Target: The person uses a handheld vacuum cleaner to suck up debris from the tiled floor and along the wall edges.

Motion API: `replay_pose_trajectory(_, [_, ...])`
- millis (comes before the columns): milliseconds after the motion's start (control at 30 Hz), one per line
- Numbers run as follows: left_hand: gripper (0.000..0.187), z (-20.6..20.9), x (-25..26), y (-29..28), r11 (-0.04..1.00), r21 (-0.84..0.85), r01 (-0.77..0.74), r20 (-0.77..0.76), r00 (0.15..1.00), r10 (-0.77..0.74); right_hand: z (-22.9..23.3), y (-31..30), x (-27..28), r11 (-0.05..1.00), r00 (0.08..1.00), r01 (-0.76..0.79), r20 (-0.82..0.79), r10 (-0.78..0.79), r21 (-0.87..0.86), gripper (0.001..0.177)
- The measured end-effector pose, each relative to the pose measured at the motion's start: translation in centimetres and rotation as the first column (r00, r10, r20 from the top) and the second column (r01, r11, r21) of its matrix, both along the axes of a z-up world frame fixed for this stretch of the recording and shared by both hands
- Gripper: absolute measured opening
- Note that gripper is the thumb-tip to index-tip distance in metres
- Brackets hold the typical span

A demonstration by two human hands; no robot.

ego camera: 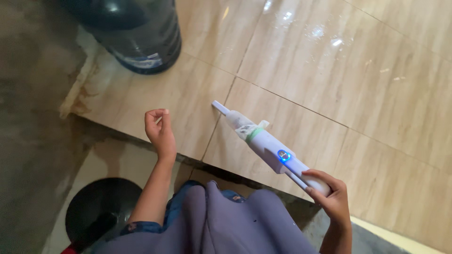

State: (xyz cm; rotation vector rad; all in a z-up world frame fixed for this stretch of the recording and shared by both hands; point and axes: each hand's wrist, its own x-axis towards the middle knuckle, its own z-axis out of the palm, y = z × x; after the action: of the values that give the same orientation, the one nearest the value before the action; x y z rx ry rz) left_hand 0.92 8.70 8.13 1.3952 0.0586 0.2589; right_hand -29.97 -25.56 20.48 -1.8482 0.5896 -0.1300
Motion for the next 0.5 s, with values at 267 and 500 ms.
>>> replay_pose_trajectory(267, [0.012, 2.2, 0.1, -2.6, 0.991, 0.029, 0.134, 0.013, 0.991, -0.134, 2.1, 2.7, -1.5, 0.927, 0.936, 0.351, -0.061, -0.345, 0.131, 0.038])
replay_pose_trajectory(500, [0.014, 2.4, -0.9, -4.7, 0.976, -0.044, 0.214, -0.029, 0.976, -0.215, 2.2, 6.1, 2.0, 0.881, 0.887, 0.458, 0.009, -0.462, 0.119, 0.035])
